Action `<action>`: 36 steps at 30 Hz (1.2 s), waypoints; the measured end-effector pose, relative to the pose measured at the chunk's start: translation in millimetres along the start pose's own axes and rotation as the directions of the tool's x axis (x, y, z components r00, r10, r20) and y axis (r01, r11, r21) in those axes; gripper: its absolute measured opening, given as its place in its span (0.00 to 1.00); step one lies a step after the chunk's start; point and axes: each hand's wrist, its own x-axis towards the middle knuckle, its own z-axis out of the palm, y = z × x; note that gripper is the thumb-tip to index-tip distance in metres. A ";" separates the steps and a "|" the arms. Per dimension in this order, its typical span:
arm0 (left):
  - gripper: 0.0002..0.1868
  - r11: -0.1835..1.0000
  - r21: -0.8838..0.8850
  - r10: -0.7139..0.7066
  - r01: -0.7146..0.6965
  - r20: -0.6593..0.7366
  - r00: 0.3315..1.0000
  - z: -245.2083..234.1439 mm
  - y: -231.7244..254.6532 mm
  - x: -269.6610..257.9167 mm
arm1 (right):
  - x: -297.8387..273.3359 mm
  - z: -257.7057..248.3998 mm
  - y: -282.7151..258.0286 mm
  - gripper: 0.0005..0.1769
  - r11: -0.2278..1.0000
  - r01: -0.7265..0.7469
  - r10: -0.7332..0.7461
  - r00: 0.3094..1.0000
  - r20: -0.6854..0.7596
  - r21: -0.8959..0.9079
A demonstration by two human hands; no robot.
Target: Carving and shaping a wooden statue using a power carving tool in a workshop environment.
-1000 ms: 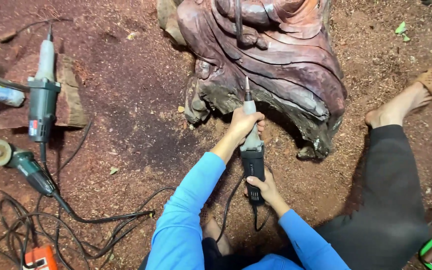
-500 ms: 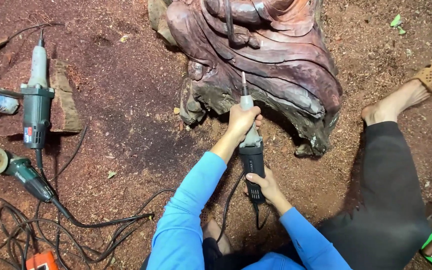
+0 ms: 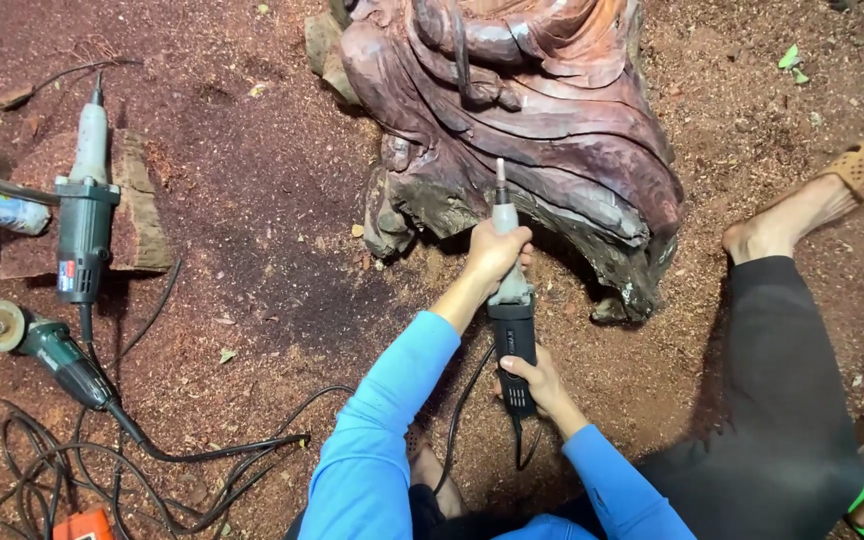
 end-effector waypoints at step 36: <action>0.09 0.997 -0.070 0.040 -0.039 0.011 0.999 0.7 -0.3 -1.5 | 19.3 -26.9 2.3 0.15 0.998 -0.001 0.005 0.998 0.057 -0.065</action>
